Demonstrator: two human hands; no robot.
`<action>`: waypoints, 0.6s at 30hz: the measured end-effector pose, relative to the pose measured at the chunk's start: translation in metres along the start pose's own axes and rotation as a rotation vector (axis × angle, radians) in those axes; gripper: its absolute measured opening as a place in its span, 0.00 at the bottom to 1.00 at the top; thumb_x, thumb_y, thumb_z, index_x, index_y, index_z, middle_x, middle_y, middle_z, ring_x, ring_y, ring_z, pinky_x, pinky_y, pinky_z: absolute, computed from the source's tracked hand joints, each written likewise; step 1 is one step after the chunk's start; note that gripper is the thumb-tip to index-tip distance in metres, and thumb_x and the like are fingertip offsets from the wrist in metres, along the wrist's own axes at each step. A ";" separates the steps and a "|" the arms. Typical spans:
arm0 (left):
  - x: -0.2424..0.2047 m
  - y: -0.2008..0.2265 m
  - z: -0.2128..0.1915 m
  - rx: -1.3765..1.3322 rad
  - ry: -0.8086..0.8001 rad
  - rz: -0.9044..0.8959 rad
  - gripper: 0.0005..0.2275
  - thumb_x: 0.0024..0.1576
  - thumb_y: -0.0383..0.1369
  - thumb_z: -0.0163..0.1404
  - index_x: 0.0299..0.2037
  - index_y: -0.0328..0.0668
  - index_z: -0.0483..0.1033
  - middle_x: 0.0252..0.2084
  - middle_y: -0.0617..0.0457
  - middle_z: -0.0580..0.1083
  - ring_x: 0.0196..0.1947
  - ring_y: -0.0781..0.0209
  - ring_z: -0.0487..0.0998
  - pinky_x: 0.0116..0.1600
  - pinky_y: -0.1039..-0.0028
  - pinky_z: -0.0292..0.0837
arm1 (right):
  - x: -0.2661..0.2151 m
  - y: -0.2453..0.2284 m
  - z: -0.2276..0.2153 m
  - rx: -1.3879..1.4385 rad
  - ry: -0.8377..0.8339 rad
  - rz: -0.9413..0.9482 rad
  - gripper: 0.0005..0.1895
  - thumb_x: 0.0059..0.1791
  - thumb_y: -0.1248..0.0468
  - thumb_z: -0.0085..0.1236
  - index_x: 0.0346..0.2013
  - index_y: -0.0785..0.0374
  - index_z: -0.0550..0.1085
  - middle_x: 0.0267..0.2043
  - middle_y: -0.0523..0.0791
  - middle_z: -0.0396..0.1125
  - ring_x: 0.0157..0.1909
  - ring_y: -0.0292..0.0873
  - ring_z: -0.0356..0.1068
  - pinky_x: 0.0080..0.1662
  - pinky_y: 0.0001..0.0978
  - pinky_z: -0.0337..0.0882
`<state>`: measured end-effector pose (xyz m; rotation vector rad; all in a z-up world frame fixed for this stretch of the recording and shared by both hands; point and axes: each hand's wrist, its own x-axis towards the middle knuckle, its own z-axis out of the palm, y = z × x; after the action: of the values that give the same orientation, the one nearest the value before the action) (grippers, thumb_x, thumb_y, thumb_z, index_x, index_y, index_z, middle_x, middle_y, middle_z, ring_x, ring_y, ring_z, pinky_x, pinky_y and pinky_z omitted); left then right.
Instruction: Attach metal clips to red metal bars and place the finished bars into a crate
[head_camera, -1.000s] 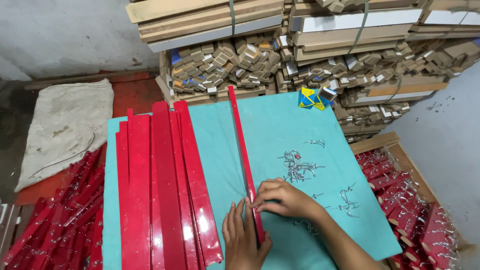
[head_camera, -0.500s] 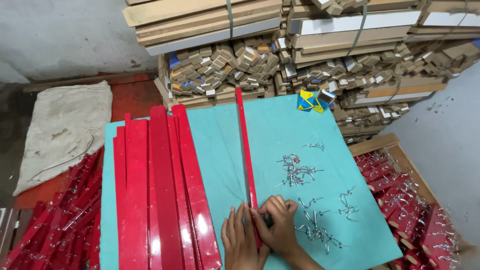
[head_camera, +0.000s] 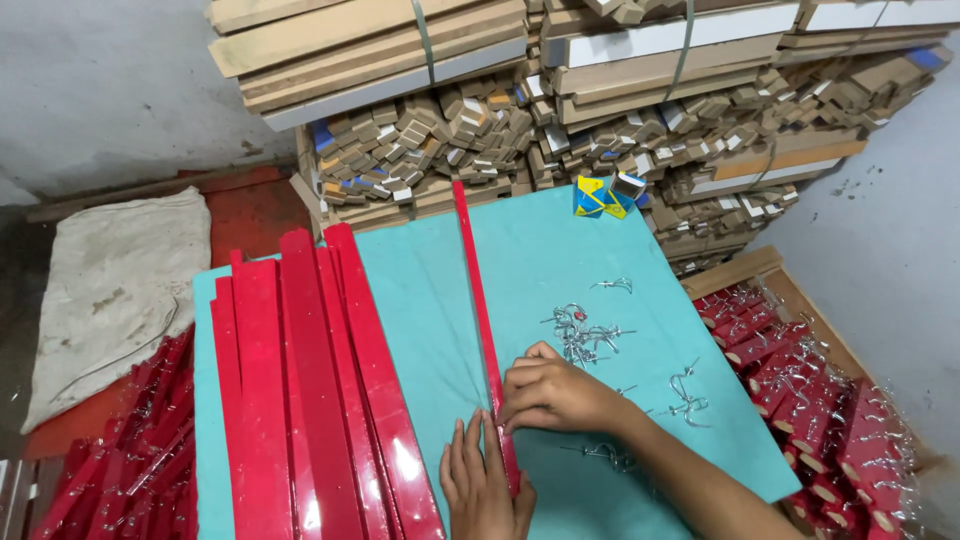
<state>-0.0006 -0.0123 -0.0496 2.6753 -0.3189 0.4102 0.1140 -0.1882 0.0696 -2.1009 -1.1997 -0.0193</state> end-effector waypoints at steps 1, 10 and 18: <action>0.000 0.000 0.000 0.001 0.004 -0.001 0.43 0.47 0.47 0.52 0.75 0.45 0.52 0.77 0.52 0.56 0.77 0.49 0.52 0.74 0.56 0.45 | -0.001 -0.001 0.004 -0.001 -0.001 -0.004 0.06 0.53 0.57 0.61 0.41 0.52 0.81 0.35 0.38 0.67 0.40 0.39 0.67 0.49 0.37 0.55; 0.003 0.010 0.009 0.126 0.214 -0.027 0.38 0.50 0.51 0.42 0.73 0.46 0.59 0.71 0.55 0.65 0.73 0.54 0.61 0.74 0.58 0.52 | -0.027 -0.034 0.097 -0.042 0.637 0.506 0.16 0.52 0.59 0.60 0.23 0.54 0.65 0.24 0.37 0.57 0.28 0.36 0.55 0.44 0.33 0.51; -0.003 0.000 0.021 0.066 0.124 -0.021 0.42 0.45 0.51 0.49 0.73 0.47 0.57 0.74 0.53 0.61 0.75 0.52 0.58 0.74 0.57 0.49 | -0.023 -0.037 0.060 0.191 0.282 0.593 0.08 0.56 0.55 0.54 0.35 0.52 0.68 0.25 0.34 0.58 0.29 0.36 0.61 0.46 0.31 0.60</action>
<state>0.0010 -0.0211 -0.0688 2.6996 -0.2436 0.5866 0.0544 -0.1586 0.0380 -2.1178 -0.3739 0.0655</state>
